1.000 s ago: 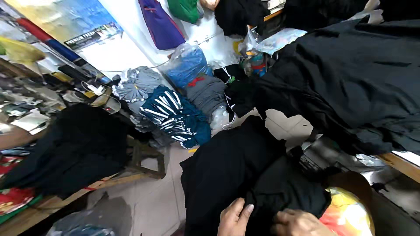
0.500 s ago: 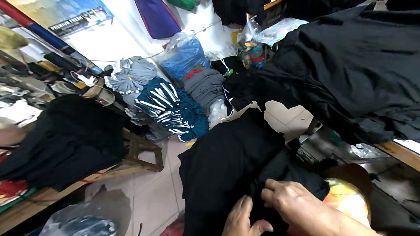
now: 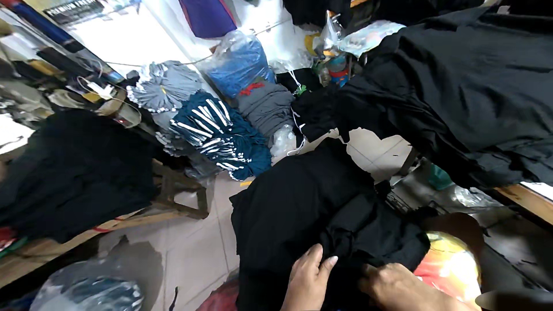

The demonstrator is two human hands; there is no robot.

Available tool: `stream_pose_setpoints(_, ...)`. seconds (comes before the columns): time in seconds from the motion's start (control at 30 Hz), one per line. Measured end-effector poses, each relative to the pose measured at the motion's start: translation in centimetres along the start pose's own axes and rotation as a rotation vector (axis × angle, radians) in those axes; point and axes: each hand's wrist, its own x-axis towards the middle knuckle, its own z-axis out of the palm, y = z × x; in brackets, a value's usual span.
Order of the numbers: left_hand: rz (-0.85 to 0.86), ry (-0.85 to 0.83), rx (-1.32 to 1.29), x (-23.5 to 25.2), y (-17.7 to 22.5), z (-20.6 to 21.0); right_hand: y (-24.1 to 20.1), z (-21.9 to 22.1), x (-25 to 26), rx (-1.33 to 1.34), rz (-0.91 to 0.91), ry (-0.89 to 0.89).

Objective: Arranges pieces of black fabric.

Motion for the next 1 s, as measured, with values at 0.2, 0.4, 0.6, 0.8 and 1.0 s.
stream_pose_setpoints(0.2,0.093,-0.173,-0.013,-0.4,-0.7,0.4,-0.7,-4.2,1.7,-0.074,-0.105,0.302)
stream_pose_setpoints(0.4,0.098,0.044,0.092,1.6,-0.4,0.2,-0.5,-4.7,4.5,-0.092,-0.187,0.660)
stream_pose_setpoints(0.6,-0.112,-0.050,-0.061,2.6,0.1,-0.9,0.6,-0.6,1.8,-0.011,-0.235,0.184)
stream_pose_setpoints(0.8,-0.025,-0.052,-0.036,1.3,-0.6,-0.3,2.3,0.9,0.4,-0.138,-0.140,0.176)
stream_pose_setpoints(1.0,-0.022,-0.058,-0.028,1.3,-0.7,-0.1,1.9,-1.1,0.9,-0.111,-0.060,0.234)
